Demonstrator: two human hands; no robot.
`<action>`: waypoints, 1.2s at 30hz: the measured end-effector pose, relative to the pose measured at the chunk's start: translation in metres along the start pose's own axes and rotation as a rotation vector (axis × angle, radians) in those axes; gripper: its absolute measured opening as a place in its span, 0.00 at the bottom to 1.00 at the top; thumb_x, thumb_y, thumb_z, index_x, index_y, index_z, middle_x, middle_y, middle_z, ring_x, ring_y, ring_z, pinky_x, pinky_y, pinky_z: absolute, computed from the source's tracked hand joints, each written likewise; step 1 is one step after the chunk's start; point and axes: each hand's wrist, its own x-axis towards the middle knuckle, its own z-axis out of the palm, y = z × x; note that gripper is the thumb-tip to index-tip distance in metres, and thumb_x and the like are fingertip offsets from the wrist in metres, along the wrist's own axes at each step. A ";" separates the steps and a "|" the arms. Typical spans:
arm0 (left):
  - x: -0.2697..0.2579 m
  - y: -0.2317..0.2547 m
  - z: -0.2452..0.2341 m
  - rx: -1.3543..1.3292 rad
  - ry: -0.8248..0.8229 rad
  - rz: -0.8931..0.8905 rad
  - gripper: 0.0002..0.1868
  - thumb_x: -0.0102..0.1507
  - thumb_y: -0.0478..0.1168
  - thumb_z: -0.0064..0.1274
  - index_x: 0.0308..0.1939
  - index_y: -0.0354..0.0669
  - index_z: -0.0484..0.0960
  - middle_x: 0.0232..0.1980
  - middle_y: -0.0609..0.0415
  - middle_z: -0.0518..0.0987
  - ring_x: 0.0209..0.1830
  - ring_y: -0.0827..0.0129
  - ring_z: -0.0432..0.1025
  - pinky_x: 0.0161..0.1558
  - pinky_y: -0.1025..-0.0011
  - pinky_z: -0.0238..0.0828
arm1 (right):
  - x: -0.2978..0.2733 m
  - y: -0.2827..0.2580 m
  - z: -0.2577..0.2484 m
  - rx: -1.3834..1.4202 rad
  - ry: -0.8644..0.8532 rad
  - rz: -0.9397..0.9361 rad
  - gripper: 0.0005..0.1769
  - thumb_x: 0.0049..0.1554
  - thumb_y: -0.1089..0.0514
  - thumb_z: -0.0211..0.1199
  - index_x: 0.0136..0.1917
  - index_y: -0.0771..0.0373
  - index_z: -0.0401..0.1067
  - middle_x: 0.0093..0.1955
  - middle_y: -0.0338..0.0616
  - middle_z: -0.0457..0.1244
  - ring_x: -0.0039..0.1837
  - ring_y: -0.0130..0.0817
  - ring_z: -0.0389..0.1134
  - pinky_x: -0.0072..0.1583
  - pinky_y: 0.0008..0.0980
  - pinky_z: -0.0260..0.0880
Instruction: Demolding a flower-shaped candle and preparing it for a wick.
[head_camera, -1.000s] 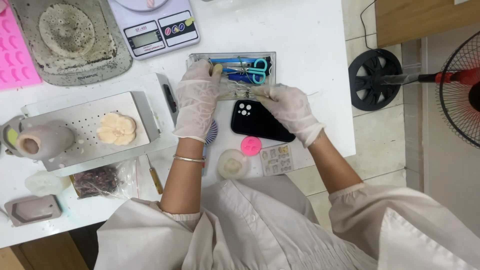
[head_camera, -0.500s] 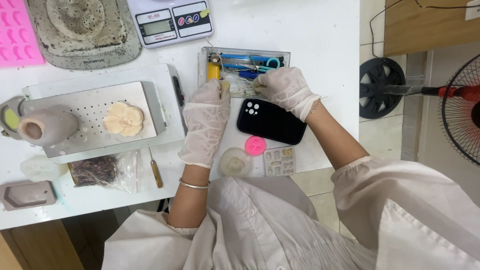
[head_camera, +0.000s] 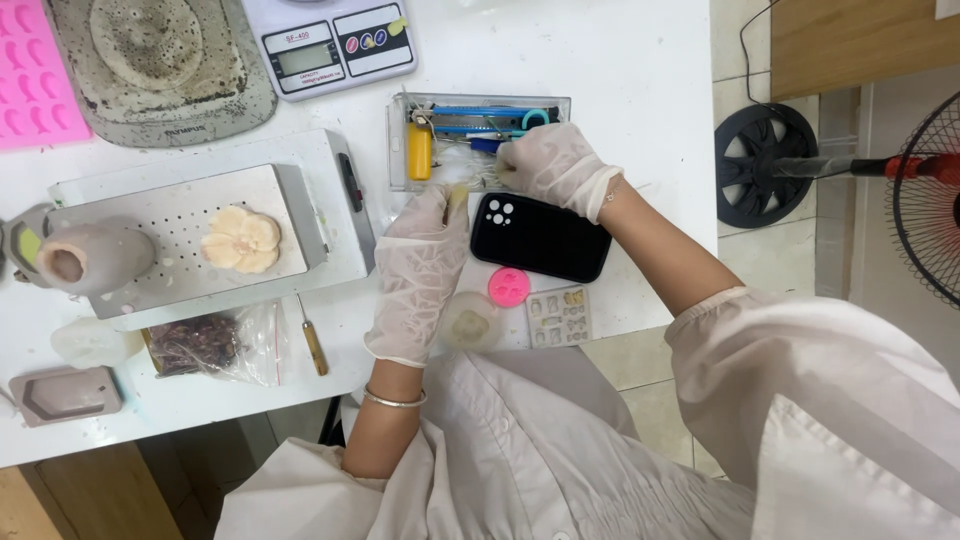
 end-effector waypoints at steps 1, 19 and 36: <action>0.001 0.002 -0.002 0.002 0.003 0.001 0.10 0.69 0.42 0.53 0.37 0.39 0.78 0.35 0.41 0.80 0.36 0.46 0.76 0.36 0.55 0.72 | -0.003 0.002 -0.005 0.000 0.003 -0.002 0.10 0.58 0.49 0.62 0.42 0.54 0.79 0.34 0.46 0.68 0.40 0.46 0.71 0.42 0.45 0.70; 0.032 0.000 0.053 -0.797 -0.316 -0.381 0.23 0.66 0.44 0.55 0.61 0.35 0.79 0.54 0.53 0.83 0.49 0.76 0.76 0.51 0.79 0.74 | -0.047 0.009 -0.056 1.778 0.144 0.431 0.06 0.59 0.62 0.66 0.41 0.65 0.74 0.26 0.31 0.58 0.26 0.17 0.50 0.29 0.22 0.44; -0.037 0.004 -0.003 -0.064 -0.321 0.020 0.11 0.66 0.44 0.57 0.35 0.41 0.85 0.32 0.49 0.81 0.31 0.59 0.74 0.32 0.65 0.70 | -0.081 -0.046 -0.057 2.142 -0.115 0.129 0.04 0.60 0.63 0.57 0.44 0.64 0.72 0.22 0.31 0.54 0.23 0.18 0.49 0.27 0.20 0.49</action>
